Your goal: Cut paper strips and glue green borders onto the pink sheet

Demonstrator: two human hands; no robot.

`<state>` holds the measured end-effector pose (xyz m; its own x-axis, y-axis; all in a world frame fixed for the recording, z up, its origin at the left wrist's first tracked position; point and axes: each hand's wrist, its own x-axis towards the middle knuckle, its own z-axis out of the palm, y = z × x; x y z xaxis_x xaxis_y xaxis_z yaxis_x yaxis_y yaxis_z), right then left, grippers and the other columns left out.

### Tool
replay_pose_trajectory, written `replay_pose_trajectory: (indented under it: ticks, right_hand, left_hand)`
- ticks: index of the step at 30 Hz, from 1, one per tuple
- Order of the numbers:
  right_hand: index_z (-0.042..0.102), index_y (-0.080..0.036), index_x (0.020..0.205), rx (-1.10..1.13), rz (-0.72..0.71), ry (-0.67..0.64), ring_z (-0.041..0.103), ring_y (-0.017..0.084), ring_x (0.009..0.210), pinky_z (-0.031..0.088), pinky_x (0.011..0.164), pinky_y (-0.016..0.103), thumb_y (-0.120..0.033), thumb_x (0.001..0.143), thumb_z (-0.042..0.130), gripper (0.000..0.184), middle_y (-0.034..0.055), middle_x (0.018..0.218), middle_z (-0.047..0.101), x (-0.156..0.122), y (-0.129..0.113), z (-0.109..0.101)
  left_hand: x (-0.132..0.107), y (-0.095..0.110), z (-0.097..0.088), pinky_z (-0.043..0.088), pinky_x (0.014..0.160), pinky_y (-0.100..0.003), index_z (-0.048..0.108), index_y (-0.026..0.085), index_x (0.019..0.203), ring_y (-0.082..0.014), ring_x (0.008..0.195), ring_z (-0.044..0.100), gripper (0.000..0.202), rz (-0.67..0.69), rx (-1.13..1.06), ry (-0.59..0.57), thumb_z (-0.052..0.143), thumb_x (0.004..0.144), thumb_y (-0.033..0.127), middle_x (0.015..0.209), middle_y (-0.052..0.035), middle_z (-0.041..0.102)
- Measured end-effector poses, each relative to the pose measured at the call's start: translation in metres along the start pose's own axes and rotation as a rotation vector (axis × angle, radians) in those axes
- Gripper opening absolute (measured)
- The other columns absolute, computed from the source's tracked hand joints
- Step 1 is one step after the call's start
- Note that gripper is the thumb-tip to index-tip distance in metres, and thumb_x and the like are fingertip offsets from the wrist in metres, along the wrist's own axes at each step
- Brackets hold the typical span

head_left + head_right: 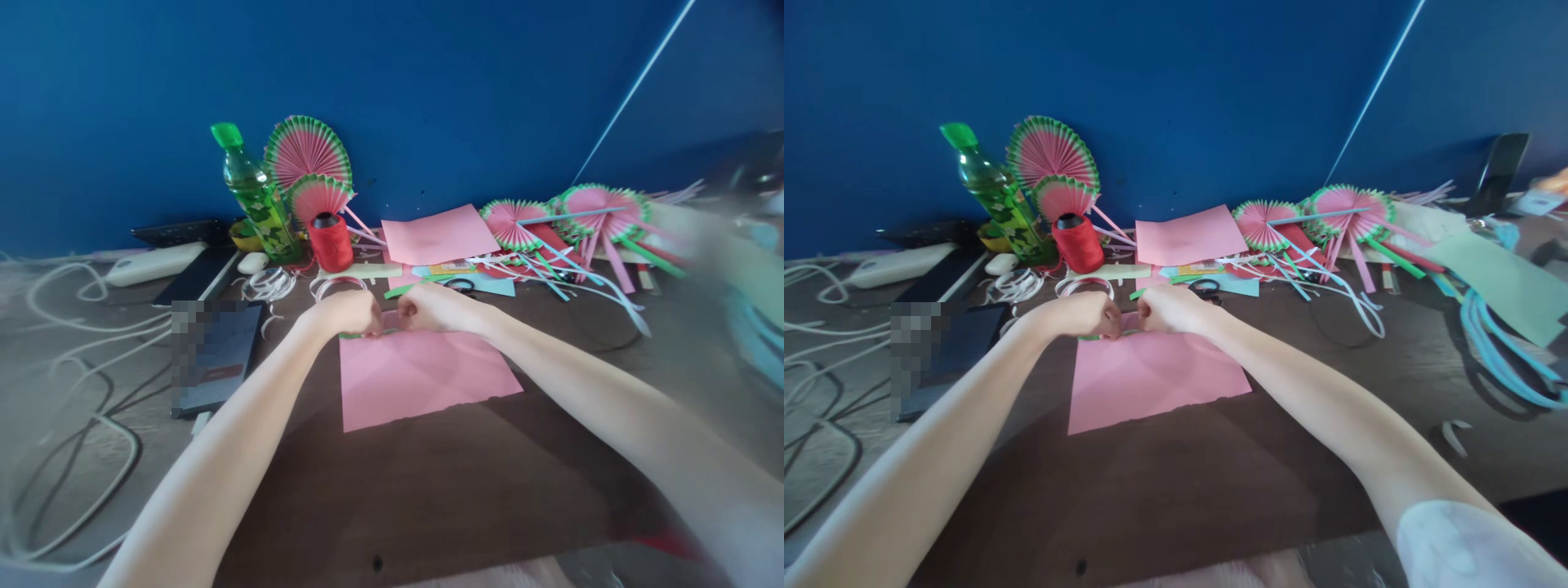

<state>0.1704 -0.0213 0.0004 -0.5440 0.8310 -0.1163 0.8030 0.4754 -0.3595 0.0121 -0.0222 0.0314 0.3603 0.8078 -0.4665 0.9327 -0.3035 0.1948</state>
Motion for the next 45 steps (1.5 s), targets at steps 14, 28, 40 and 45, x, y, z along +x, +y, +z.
replay_pose_trajectory:
  ticks: [14, 28, 40, 45]
  right_hand:
    - [0.067, -0.021, 0.077, -0.047, 0.010, 0.013, 0.054, 0.016, 0.070, 0.032, 0.057, 0.024, -0.030, 0.068, 0.056, 0.017, 0.0038, 0.078, 0.066, -0.001, 0.000, 0.001]
    - [0.068, -0.023, 0.074, -0.008, 0.135, 0.032, 0.058, 0.021, 0.076, 0.037, 0.059, 0.027, -0.032, 0.064, 0.063, 0.015, 0.0049, 0.084, 0.066, 0.000, 0.000, 0.002]
    - [0.065, -0.021, 0.067, 0.046, 0.164, -0.035, 0.057, 0.018, 0.075, 0.036, 0.058, 0.026, -0.033, 0.062, 0.067, 0.013, 0.0021, 0.076, 0.065, 0.005, 0.012, -0.003]
    - [0.064, -0.020, 0.065, 0.046, 0.163, -0.034, 0.056, 0.016, 0.072, 0.035, 0.057, 0.026, -0.040, 0.062, 0.068, 0.021, 0.0010, 0.072, 0.064, 0.004, 0.011, -0.003]
  left_hand:
    - [0.000, 0.000, 0.001, 0.034, 0.052, -0.026, 0.067, 0.014, 0.068, -0.0167, 0.062, 0.054, 0.019, -0.012, -0.014, -0.002, 0.054, 0.062, 0.026, 0.070, -0.0059, 0.066]
    - [-0.001, 0.002, 0.000, 0.038, 0.055, -0.025, 0.069, 0.015, 0.066, -0.0179, 0.067, 0.059, 0.019, -0.047, 0.016, -0.019, 0.054, 0.062, 0.026, 0.072, -0.0064, 0.068]
    - [0.000, -0.009, -0.003, 0.038, 0.055, -0.021, 0.070, 0.014, 0.067, -0.0154, 0.067, 0.060, 0.019, -0.030, -0.002, -0.085, 0.055, 0.065, 0.026, 0.076, -0.0073, 0.071]
    - [0.000, -0.012, -0.003, 0.039, 0.054, -0.020, 0.070, 0.015, 0.068, -0.0148, 0.065, 0.060, 0.020, -0.003, -0.076, -0.081, 0.055, 0.067, 0.029, 0.078, -0.0064, 0.071]
